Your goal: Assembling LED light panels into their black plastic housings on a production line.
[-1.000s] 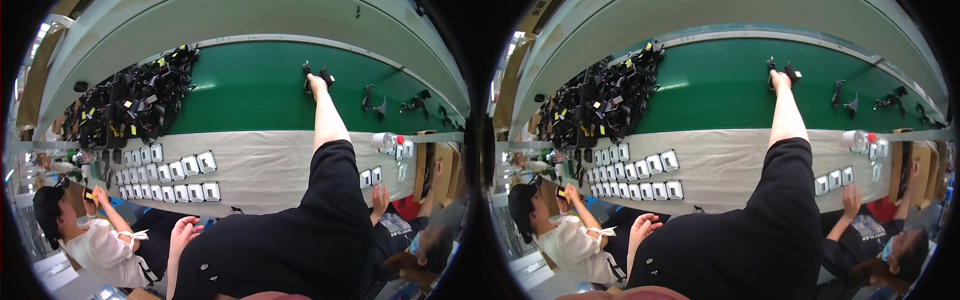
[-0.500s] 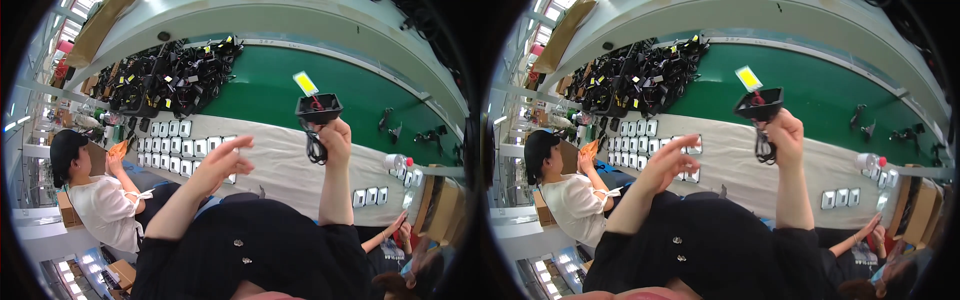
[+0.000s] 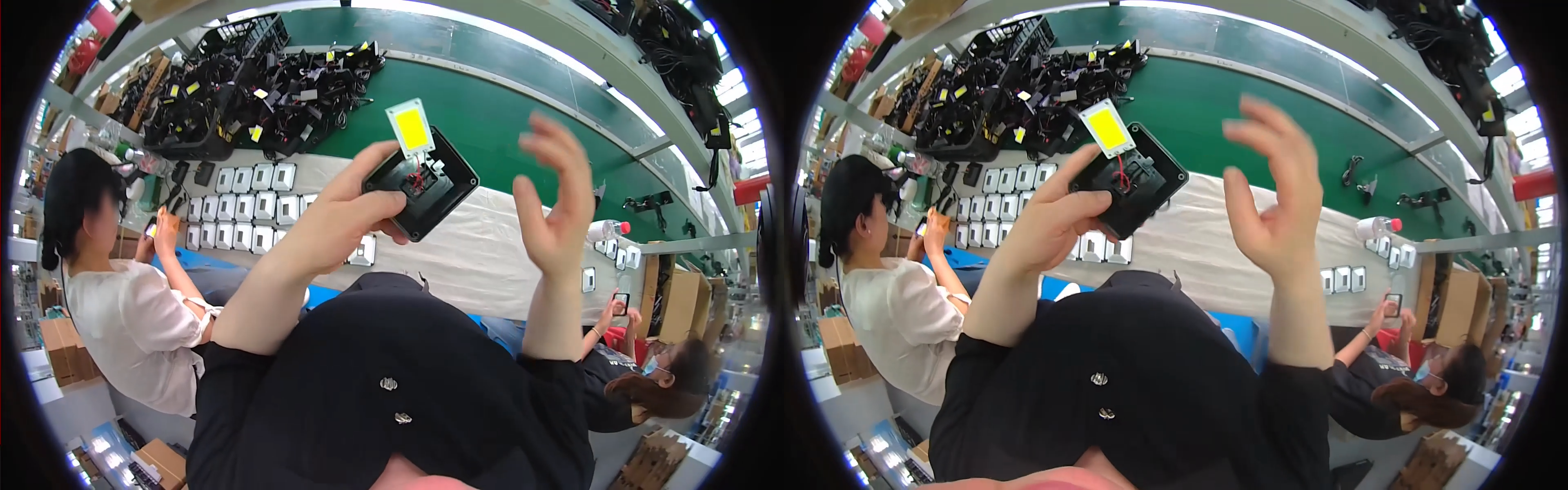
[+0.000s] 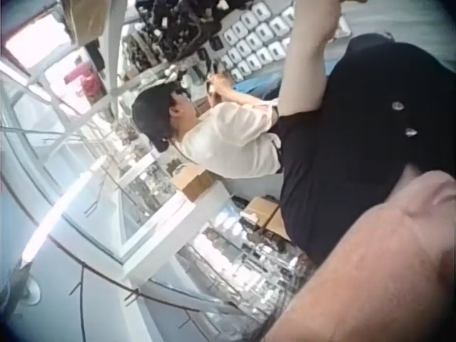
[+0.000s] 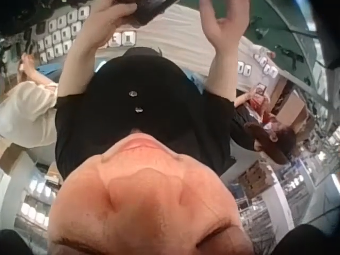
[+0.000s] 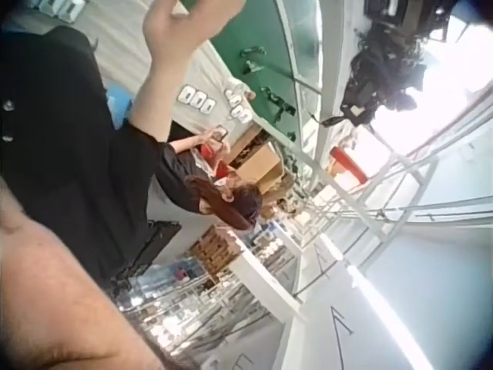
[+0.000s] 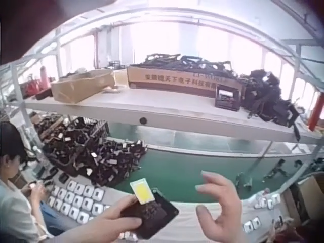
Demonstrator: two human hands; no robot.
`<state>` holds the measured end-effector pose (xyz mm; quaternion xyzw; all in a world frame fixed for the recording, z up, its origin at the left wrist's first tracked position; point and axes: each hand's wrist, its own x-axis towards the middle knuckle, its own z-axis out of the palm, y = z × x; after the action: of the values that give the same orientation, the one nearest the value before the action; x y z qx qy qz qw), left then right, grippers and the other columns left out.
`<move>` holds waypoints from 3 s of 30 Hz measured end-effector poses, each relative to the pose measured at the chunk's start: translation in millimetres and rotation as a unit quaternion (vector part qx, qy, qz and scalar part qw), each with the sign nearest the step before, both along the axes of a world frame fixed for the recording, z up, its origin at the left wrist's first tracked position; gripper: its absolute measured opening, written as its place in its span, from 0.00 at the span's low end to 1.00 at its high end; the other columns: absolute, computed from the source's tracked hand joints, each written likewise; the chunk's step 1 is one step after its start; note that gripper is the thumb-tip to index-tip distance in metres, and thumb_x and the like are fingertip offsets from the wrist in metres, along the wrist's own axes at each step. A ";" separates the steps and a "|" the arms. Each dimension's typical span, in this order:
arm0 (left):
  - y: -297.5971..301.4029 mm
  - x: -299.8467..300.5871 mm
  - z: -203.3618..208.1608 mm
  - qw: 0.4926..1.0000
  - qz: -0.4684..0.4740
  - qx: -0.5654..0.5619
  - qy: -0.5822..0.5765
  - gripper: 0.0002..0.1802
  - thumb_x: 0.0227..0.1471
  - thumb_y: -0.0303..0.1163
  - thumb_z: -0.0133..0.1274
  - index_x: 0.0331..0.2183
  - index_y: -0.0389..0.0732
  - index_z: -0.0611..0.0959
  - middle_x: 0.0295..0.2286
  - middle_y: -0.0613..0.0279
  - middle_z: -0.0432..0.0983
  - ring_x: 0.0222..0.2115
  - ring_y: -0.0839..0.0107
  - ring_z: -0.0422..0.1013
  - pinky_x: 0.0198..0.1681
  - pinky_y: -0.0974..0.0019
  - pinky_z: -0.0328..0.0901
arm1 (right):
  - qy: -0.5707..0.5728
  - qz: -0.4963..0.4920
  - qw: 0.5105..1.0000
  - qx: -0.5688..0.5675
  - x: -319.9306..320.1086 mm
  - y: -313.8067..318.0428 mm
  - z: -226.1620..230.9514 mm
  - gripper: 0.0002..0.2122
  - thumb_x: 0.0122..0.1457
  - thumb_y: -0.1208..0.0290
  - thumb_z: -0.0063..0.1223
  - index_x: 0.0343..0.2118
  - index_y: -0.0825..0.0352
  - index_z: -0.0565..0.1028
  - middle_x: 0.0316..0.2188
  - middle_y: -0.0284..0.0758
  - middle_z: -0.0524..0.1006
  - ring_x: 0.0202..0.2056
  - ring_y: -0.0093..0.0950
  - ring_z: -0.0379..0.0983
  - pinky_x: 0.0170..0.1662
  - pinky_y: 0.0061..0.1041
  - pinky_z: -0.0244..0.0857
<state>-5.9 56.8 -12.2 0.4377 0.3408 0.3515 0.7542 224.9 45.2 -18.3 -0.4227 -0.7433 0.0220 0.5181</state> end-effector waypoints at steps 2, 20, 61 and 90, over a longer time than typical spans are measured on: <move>-2.3 -20.5 0.4 0.997 0.023 0.065 0.045 0.26 0.45 0.21 0.44 0.49 0.39 0.62 0.33 0.60 0.69 0.28 0.75 0.68 0.28 0.72 0.66 | -0.124 0.052 0.989 0.059 -37.3 6.6 33.4 0.15 0.42 0.84 0.48 0.36 0.66 0.73 0.47 0.42 0.69 0.49 0.39 0.65 0.50 0.32 0.58; -46.4 -114.1 -17.1 0.987 0.144 0.053 -0.053 0.17 0.53 0.30 0.43 0.46 0.41 0.67 0.31 0.64 0.71 0.31 0.80 0.69 0.35 0.77 0.64 | -0.317 0.140 0.938 0.012 -157.3 -30.4 60.3 0.13 0.37 0.79 0.61 0.29 0.66 0.72 0.34 0.34 0.74 0.34 0.34 0.70 0.34 0.28 0.64; -75.2 -95.5 5.2 0.979 0.066 0.192 -0.013 0.36 0.38 0.20 0.42 0.54 0.34 0.61 0.44 0.59 0.67 0.45 0.75 0.64 0.50 0.71 0.59 | -0.155 0.161 0.967 0.123 -141.1 -40.4 18.9 0.13 0.33 0.78 0.61 0.28 0.65 0.78 0.33 0.29 0.78 0.29 0.26 0.69 0.34 0.23 0.60; -97.4 -76.7 15.0 0.988 0.082 0.131 -0.025 0.37 0.41 0.26 0.47 0.55 0.32 0.57 0.49 0.58 0.61 0.50 0.71 0.61 0.55 0.68 0.53 | -0.232 0.194 0.948 0.094 -120.6 -51.8 34.8 0.16 0.32 0.80 0.58 0.30 0.66 0.79 0.32 0.35 0.75 0.29 0.29 0.68 0.30 0.24 0.62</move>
<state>-82.5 -40.6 2.7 0.4944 0.3075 0.4643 0.6674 104.4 -6.6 16.5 -0.2127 -0.9095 -0.0466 0.3540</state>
